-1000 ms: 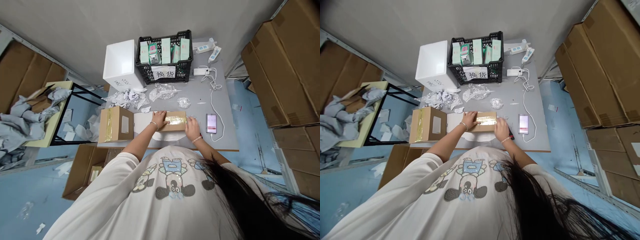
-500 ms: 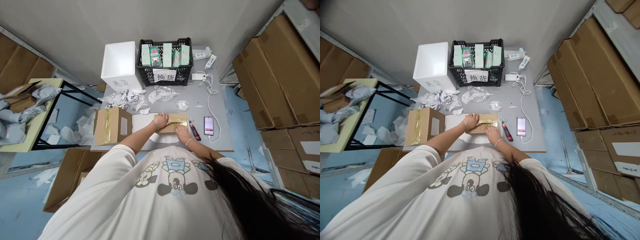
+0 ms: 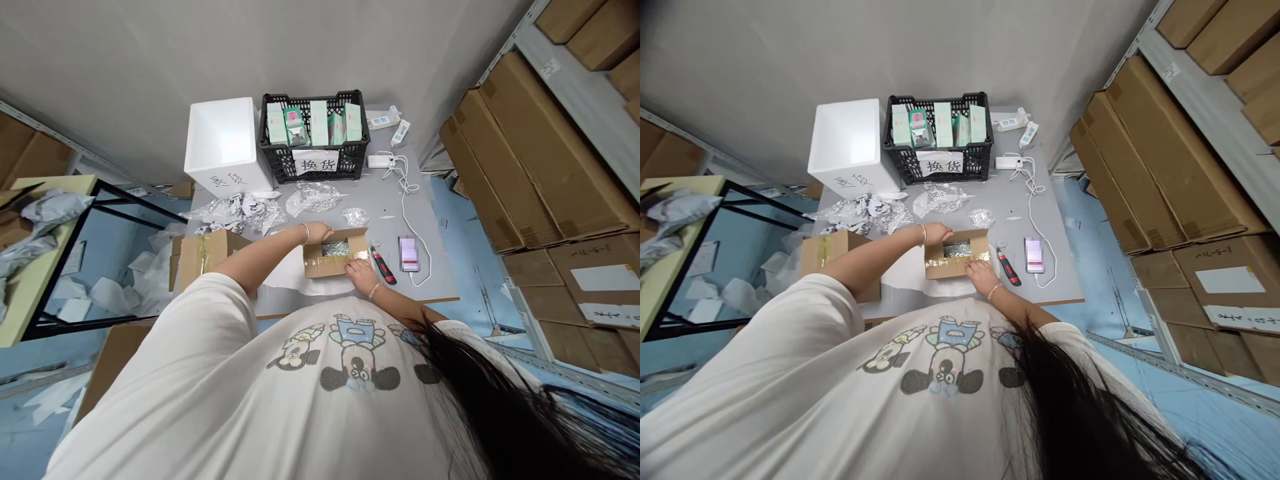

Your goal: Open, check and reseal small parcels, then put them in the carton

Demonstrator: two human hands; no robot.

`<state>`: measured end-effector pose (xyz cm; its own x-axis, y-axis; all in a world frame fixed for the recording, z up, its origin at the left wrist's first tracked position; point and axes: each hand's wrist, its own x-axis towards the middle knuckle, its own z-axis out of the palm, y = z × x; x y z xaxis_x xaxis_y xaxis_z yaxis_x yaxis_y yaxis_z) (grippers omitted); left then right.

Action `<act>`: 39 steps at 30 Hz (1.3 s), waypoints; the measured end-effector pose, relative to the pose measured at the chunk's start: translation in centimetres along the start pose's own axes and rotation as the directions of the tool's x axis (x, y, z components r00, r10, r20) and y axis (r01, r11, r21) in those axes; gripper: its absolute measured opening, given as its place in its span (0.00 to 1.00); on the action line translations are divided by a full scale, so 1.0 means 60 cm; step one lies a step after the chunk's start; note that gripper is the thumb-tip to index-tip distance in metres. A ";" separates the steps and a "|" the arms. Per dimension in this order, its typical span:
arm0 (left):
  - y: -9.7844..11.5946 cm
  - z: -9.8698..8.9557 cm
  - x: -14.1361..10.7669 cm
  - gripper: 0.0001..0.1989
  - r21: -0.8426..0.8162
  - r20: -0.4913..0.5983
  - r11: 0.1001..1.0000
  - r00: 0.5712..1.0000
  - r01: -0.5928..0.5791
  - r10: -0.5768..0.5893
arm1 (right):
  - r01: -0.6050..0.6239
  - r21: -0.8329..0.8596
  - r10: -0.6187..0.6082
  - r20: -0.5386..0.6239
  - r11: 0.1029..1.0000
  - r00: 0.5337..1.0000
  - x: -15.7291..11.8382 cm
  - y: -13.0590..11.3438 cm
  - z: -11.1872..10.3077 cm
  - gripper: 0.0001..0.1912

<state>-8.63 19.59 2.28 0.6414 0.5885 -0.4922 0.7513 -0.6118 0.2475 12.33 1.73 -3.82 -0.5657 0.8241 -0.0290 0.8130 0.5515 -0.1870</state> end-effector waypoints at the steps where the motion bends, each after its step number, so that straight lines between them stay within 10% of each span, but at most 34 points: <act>1: -0.013 -0.009 0.006 0.27 -0.015 -0.017 1.000 1.000 -0.002 0.002 | -0.005 0.004 0.005 -0.004 1.000 1.000 -0.001 -0.001 0.000 0.18; 9: -0.016 0.027 0.045 0.23 -0.204 -0.195 0.909 0.894 0.364 -0.402 | -0.054 0.039 0.052 0.048 0.998 0.997 0.010 -0.007 -0.044 0.21; 14: 0.018 0.054 -0.007 0.29 -0.167 -0.445 0.956 0.847 0.240 -0.291 | -0.181 0.052 0.180 0.010 0.982 0.984 0.026 0.018 -0.089 0.35; 19: 0.010 0.078 -0.090 0.30 -0.029 -0.319 0.999 0.947 0.012 -0.021 | -0.110 0.055 0.105 0.092 0.992 0.990 0.027 0.035 -0.104 0.21; 25: 0.034 0.131 -0.124 0.50 -0.197 -0.173 0.909 0.899 0.368 -0.402 | -0.028 -0.041 0.028 -0.010 0.999 1.000 -0.024 0.005 -0.089 0.12; 31: 0.100 0.165 -0.108 0.58 -0.423 -0.226 0.797 0.801 0.432 -0.554 | -0.061 0.149 0.040 0.141 0.987 0.989 -0.059 0.001 -0.097 0.20; 35: 0.103 0.172 -0.111 0.50 -0.596 -0.382 0.775 0.774 0.212 -0.505 | -0.439 0.148 0.402 0.227 0.886 0.887 -0.003 0.005 -0.118 0.17; 39: 0.088 0.167 -0.141 0.42 -0.690 -0.481 0.717 0.680 0.096 -0.554 | -0.687 0.060 0.670 0.175 0.724 0.722 0.053 -0.011 -0.119 0.38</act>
<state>-11.64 6.07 -0.61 0.0948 0.9930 -0.0701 0.7074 -0.0176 0.7066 10.94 4.92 3.20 0.1122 0.9414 -0.3181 0.9691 -0.1745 -0.1744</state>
